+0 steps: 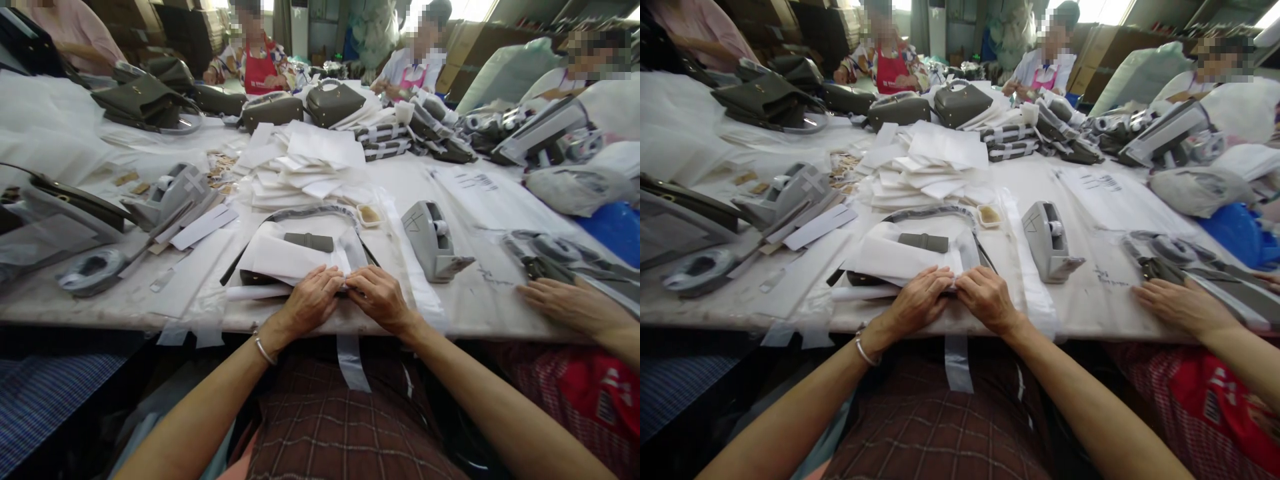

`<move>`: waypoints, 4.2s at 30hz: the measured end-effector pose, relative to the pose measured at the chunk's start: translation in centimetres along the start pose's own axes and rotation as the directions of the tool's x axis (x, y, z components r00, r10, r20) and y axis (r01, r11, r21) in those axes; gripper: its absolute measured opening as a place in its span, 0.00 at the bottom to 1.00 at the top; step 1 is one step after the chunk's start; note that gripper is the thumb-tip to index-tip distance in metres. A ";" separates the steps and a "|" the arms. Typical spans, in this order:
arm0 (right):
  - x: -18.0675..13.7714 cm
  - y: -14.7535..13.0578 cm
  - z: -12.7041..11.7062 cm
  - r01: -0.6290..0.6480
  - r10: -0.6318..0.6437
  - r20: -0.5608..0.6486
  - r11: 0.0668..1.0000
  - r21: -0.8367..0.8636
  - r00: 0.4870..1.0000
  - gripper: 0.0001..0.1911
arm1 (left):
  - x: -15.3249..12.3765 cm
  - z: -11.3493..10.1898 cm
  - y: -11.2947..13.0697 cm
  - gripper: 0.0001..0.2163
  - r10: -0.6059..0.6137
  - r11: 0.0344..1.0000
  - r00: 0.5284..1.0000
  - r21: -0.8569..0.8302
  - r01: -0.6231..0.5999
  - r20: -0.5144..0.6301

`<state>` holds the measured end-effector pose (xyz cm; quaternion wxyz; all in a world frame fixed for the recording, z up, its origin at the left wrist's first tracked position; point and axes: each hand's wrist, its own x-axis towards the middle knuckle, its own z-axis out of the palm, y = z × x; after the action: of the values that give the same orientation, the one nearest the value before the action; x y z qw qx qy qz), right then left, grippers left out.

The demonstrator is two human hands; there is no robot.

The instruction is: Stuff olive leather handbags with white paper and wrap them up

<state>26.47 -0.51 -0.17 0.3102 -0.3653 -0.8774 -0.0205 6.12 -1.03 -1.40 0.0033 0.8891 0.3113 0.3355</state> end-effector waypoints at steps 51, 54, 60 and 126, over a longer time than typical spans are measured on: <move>5.6 2.8 -0.5 -0.415 0.298 0.369 0.861 0.293 0.880 0.05 | 1.4 1.2 1.9 0.05 -0.274 0.949 0.939 0.103 0.299 -0.209; 6.1 3.3 0.0 -0.438 0.323 0.379 0.856 0.273 0.867 0.05 | 1.5 1.5 1.7 0.06 -0.276 0.942 0.936 0.132 0.308 -0.218; 7.0 3.9 0.6 -0.366 0.272 0.376 0.908 0.203 0.886 0.07 | 1.1 0.6 1.6 0.08 -0.232 0.967 0.965 0.078 0.243 -0.125; -7.8 11.7 -13.5 -0.758 0.982 0.088 0.071 0.649 0.167 0.14 | 1.0 0.9 0.6 0.14 -0.119 0.977 0.992 0.181 0.111 0.031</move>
<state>45.48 -0.38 4.13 0.5069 -0.7041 -0.3406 0.3623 7.58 -0.77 -1.36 -0.0506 0.8732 0.3909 0.2867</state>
